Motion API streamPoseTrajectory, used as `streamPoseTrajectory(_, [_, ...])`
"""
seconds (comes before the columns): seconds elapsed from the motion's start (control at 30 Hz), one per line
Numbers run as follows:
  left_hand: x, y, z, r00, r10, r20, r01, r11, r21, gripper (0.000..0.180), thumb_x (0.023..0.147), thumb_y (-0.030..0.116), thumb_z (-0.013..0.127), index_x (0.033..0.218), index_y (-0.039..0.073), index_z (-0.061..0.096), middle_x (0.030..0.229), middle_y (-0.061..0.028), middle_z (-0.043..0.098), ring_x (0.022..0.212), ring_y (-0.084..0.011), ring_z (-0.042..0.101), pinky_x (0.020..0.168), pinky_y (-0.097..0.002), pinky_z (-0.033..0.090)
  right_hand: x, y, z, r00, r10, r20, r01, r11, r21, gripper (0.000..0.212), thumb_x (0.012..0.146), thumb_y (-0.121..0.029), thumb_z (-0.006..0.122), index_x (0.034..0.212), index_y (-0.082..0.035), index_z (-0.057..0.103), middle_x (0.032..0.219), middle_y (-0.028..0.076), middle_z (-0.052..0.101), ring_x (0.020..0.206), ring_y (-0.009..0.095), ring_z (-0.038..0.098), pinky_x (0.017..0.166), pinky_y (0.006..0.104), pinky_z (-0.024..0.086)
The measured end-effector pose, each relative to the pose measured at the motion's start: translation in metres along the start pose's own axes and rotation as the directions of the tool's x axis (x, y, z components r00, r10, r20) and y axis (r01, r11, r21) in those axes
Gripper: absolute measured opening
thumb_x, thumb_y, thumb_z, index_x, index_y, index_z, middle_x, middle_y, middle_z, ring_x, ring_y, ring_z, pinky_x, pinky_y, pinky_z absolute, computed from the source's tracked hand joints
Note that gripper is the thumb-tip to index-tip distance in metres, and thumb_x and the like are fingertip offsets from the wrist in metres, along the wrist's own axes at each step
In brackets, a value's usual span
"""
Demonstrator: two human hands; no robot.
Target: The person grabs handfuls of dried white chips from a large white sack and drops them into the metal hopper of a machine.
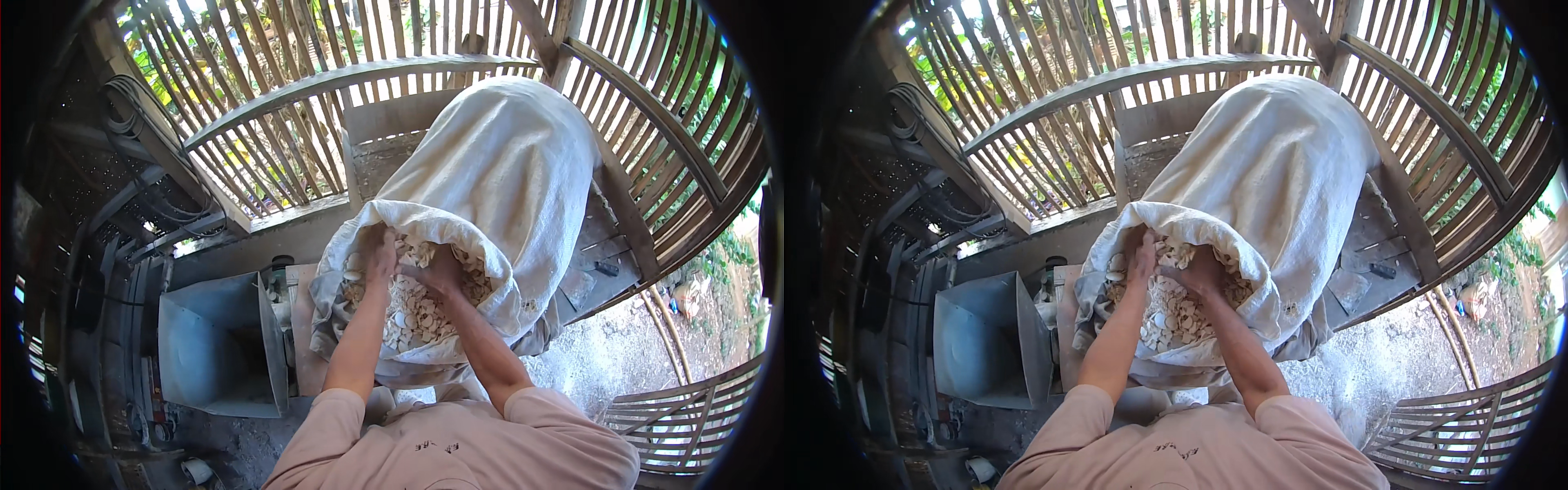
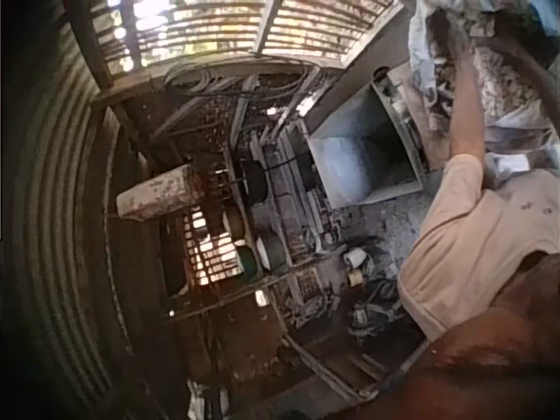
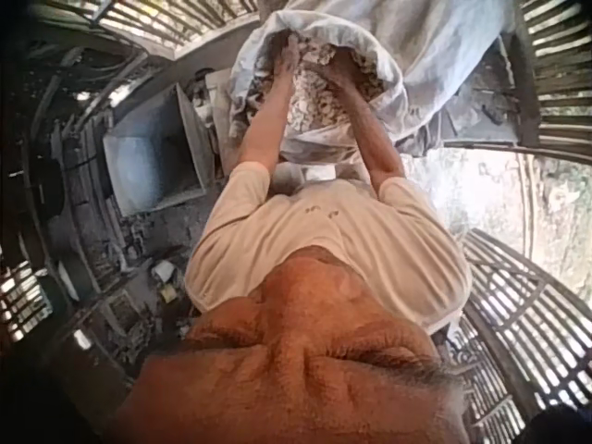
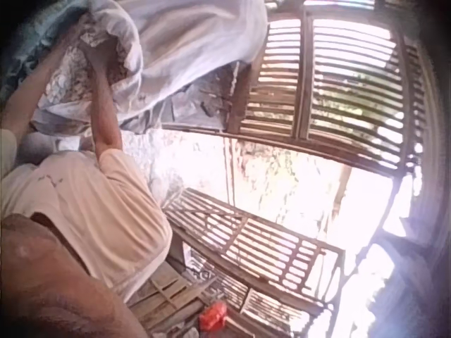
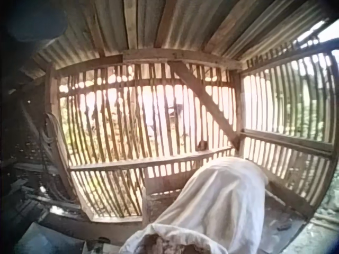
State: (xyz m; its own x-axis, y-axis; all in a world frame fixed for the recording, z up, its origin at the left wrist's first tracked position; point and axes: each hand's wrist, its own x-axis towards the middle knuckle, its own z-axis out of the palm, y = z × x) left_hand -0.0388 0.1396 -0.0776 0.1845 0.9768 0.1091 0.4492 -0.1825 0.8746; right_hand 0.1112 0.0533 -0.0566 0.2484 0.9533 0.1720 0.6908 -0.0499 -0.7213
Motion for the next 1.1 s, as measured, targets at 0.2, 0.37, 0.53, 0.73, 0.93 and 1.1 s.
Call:
streamPoseTrajectory(0.2, [-0.017,-0.010,0.018,0.975,-0.059,-0.214,-0.010,0.952,-0.306,0.050,0.097,0.041,0.046,0.120,-0.002,0.059,0.121,-0.0234,0.061,0.119,-0.0414,0.053,0.104,-0.0418,0.038,0.010,-0.004,0.000,1.000,0.010,0.029,-0.014,0.988,0.157,0.114,0.055,-0.068,0.084,0.138,0.001,0.045,0.135,0.024,0.053,0.129,0.036,0.050,0.106,0.0423,0.041])
streamPoseTrajectory(0.37, [-0.054,0.053,0.022,0.926,-0.213,-0.313,0.009,0.839,-0.545,0.038,0.099,0.035,0.056,0.112,0.000,0.064,0.108,-0.0157,0.067,0.102,-0.0279,0.062,0.091,-0.0369,0.046,0.002,0.000,-0.007,0.977,-0.081,0.197,-0.075,0.735,0.673,0.083,0.068,-0.038,0.088,0.132,0.002,0.054,0.128,0.017,0.059,0.118,0.025,0.057,0.102,0.0376,0.045])
streamPoseTrajectory(0.53, [-0.082,0.066,0.009,0.885,-0.234,-0.403,-0.101,0.748,-0.656,0.030,0.098,0.025,0.062,0.112,-0.001,0.069,0.103,-0.0081,0.070,0.094,-0.0155,0.064,0.081,-0.0256,0.050,-0.023,-0.024,0.003,0.985,-0.173,0.014,0.105,0.660,0.744,0.074,0.071,-0.030,0.084,0.133,0.000,0.055,0.123,0.013,0.063,0.113,0.023,0.060,0.099,0.0359,0.046])
streamPoseTrajectory(0.73, [-0.106,0.091,0.010,0.813,-0.246,-0.527,-0.239,0.686,-0.688,0.023,0.093,0.014,0.066,0.107,-0.004,0.069,0.100,-0.0074,0.070,0.093,-0.0143,0.064,0.084,-0.0274,0.050,-0.044,-0.039,-0.015,0.974,-0.224,-0.045,0.186,0.660,0.728,0.071,0.072,-0.023,0.081,0.134,0.000,0.055,0.125,0.013,0.062,0.112,0.020,0.059,0.098,0.0350,0.047])
streamPoseTrajectory(0.93, [-0.118,0.113,-0.006,0.790,-0.195,-0.582,-0.317,0.682,-0.659,0.022,0.093,0.013,0.066,0.106,-0.006,0.068,0.102,-0.0082,0.069,0.096,-0.0159,0.062,0.088,-0.0294,0.048,-0.047,-0.059,-0.029,0.941,-0.308,-0.140,0.316,0.654,0.688,0.073,0.069,-0.019,0.082,0.134,0.000,0.056,0.118,0.012,0.063,0.107,0.018,0.061,0.093,0.0317,0.048])
streamPoseTrajectory(1.1, [-0.116,0.140,-0.022,0.766,-0.179,-0.617,-0.378,0.652,-0.658,0.025,0.093,0.016,0.067,0.106,-0.005,0.068,0.103,-0.0067,0.066,0.097,-0.0152,0.061,0.086,-0.0289,0.047,-0.041,-0.085,-0.051,0.914,-0.358,-0.189,0.390,0.653,0.649,0.072,0.067,-0.019,0.083,0.132,0.001,0.057,0.115,0.011,0.064,0.105,0.018,0.061,0.093,0.0316,0.048])
